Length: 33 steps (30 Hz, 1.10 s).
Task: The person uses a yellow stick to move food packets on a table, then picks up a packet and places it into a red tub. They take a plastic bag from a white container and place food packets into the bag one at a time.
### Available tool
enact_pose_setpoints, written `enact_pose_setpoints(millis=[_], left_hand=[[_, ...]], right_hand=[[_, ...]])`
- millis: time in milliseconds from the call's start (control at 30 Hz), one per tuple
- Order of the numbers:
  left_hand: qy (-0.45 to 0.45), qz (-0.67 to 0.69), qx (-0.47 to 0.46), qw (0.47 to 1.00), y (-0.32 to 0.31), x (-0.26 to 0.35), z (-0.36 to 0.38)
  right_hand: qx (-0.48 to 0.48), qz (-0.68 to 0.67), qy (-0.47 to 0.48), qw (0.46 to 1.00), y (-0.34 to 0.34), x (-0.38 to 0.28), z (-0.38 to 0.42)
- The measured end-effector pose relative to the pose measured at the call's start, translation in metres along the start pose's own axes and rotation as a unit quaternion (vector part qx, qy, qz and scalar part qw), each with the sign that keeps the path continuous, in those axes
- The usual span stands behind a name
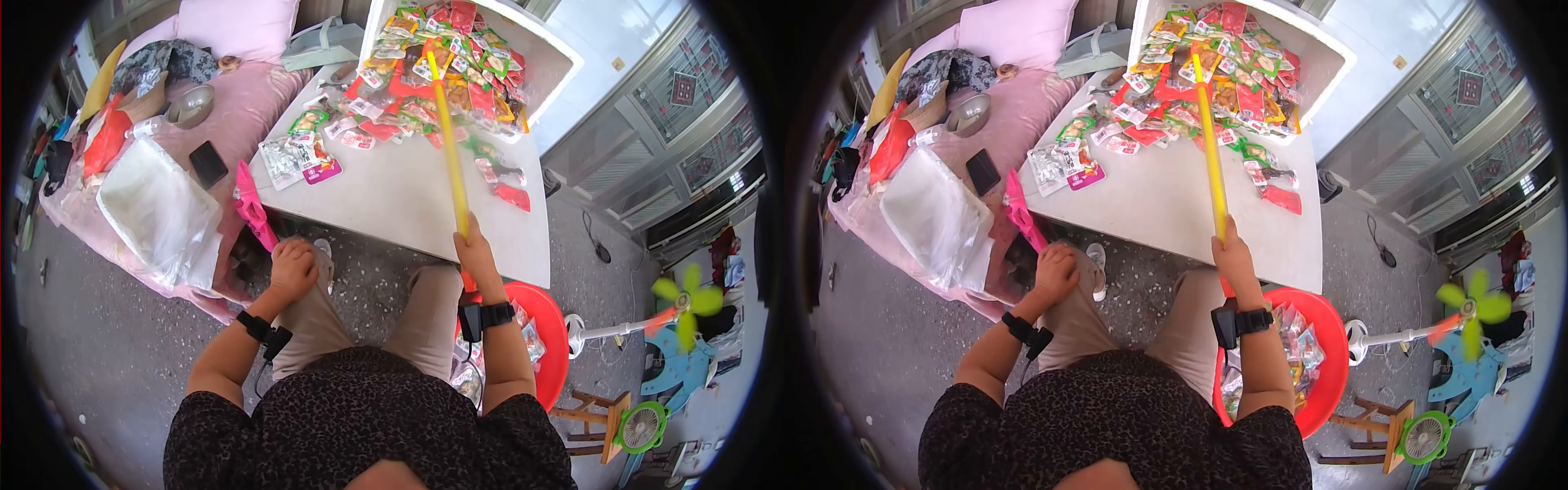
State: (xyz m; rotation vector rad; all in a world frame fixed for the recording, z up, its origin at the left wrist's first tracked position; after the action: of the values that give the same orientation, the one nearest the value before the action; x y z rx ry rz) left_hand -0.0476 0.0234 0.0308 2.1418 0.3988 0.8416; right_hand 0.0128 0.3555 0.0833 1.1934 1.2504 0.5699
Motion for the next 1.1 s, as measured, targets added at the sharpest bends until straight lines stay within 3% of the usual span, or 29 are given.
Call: enact_pose_setpoints(millis=[233, 300, 367, 433, 600, 700, 833, 1000, 1100], left_hand=[[0.01, 0.001, -0.025, 1.0, -0.006, -0.003, 0.0], [0.007, 0.008, -0.025, 1.0, -0.007, -0.002, -0.001], [0.004, 0.018, -0.028, 0.999, -0.008, -0.001, -0.004], [-0.003, 0.012, -0.021, 1.0, -0.008, 0.002, -0.007], [-0.006, 0.014, -0.004, 1.0, -0.003, 0.0, -0.008], [-0.003, 0.011, 0.002, 1.0, 0.0, -0.001, -0.008], [0.005, 0.011, -0.002, 1.0, 0.0, 0.0, -0.008], [0.001, 0.009, 0.002, 1.0, -0.001, 0.002, -0.007], [-0.004, 0.01, 0.004, 1.0, 0.0, 0.003, -0.006]], right_hand=[[0.014, -0.099, 0.011, 0.995, 0.002, 0.004, 0.023], [0.027, -0.127, 0.022, 0.991, 0.01, -0.011, -0.004], [-0.026, -0.171, -0.008, 0.985, 0.027, -0.046, -0.029], [0.022, -0.14, 0.031, 0.989, 0.017, -0.048, -0.076], [0.004, -0.19, 0.069, 0.979, 0.02, -0.089, -0.145], [-0.043, -0.15, 0.044, 0.987, 0.01, -0.085, -0.156], [-0.034, -0.086, 0.054, 0.994, -0.01, -0.049, -0.151], [-0.023, -0.028, 0.082, 0.996, -0.008, -0.019, -0.09], [-0.063, 0.007, 0.016, 0.998, 0.01, -0.021, -0.041]])
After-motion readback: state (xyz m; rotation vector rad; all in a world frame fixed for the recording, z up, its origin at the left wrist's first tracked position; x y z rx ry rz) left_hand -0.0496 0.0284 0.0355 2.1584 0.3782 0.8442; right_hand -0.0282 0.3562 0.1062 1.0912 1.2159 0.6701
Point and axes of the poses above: each hand's wrist, its own z-axis away from the middle knuckle, its own y-axis out of the back of the hand, x = y × z, the point moved 7 cm from there along -z, towards the middle knuckle, and after that the axes turned 11 degrees about z, right-handed, at the moved point
